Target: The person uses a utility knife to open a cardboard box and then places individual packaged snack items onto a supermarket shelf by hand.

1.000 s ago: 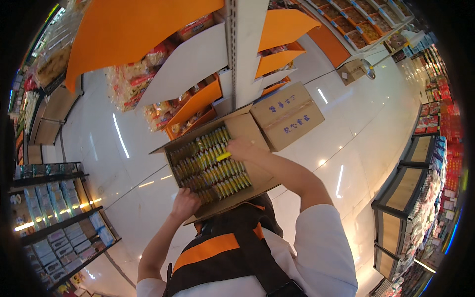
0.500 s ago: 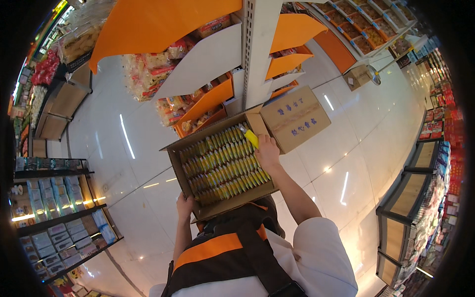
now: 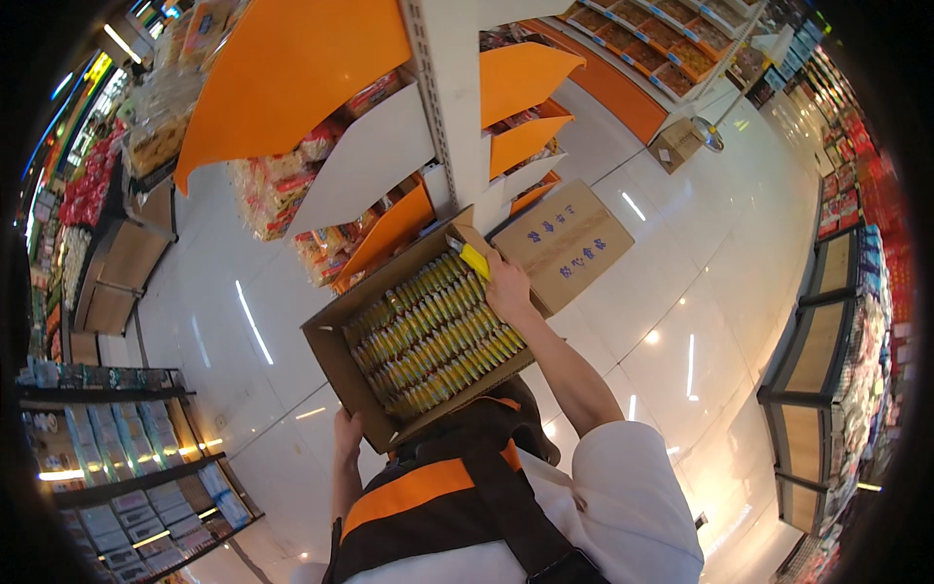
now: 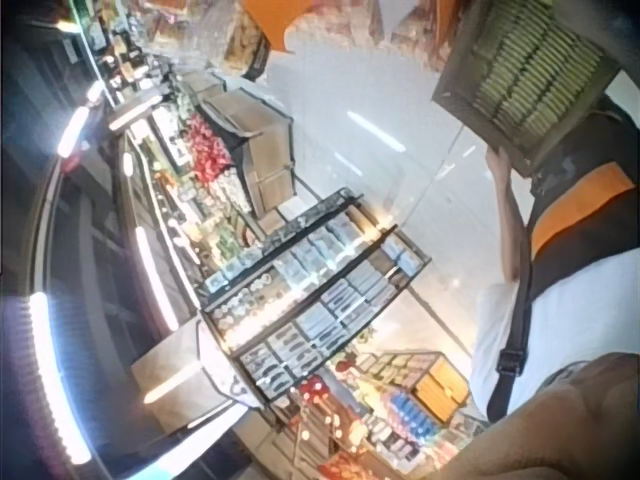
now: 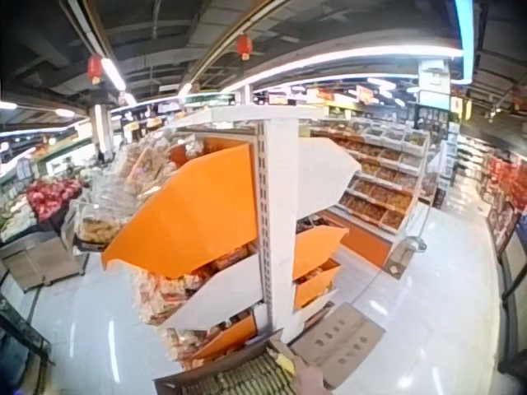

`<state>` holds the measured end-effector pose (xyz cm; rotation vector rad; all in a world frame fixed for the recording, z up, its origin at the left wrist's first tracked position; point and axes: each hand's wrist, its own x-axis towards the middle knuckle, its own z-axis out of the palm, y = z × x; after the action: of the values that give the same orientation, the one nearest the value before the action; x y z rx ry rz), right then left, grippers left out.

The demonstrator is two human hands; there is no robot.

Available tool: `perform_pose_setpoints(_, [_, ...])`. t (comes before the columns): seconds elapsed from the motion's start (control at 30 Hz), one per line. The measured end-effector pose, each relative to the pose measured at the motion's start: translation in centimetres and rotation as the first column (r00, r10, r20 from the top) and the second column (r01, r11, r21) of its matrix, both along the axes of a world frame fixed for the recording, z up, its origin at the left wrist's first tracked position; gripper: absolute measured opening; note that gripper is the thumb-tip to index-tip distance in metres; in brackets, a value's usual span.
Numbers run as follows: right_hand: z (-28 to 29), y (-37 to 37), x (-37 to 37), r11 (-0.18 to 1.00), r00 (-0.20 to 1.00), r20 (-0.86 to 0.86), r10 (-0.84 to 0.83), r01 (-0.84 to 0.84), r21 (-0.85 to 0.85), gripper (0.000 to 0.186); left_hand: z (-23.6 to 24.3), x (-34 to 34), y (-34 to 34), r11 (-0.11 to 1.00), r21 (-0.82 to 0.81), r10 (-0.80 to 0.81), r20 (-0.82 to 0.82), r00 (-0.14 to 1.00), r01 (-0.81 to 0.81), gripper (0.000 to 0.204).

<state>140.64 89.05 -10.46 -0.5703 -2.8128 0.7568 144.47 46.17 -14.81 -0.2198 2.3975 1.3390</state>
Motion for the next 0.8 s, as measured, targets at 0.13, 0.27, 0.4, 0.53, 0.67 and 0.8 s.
perform_pose_setpoints(0.13, [0.7,4.8,-1.5,0.983,0.995,0.024,-0.099,0.101,-0.152,0.039,-0.9,-0.3,-0.2,0.997,0.076,0.022,0.033,0.999,-0.024,0.029])
perform_pose_setpoints(0.27, [-0.3,6.0,-1.9,0.979,0.997,-0.007,-0.082,0.079,-0.185,0.044,-1.2,-0.5,0.2,0.999,0.032,-0.008,0.023,1.0,0.007,0.03])
perform_pose_setpoints(0.4, [0.0,7.6,-1.6,0.952,0.973,0.037,-0.226,0.229,-0.205,0.04,-2.7,-1.1,-0.5,0.997,0.054,-0.052,0.007,0.999,0.051,0.031])
perform_pose_setpoints(0.53, [0.5,4.3,0.6,0.992,0.987,-0.096,-0.129,0.13,0.002,0.038,-1.1,-1.0,0.2,0.994,0.091,-0.07,0.078,0.994,0.063,0.041])
perform_pose_setpoints(0.67, [2.4,-2.6,6.3,0.932,0.925,-0.379,0.022,0.118,0.343,0.033,1.5,0.8,-0.6,0.98,0.197,-0.022,0.233,0.972,-0.025,0.059])
perform_pose_setpoints(0.8, [4.2,-9.9,15.0,0.988,0.995,-0.093,-0.037,0.022,-0.151,0.035,0.6,3.5,-3.0,0.92,0.353,0.077,0.265,0.961,-0.171,0.071])
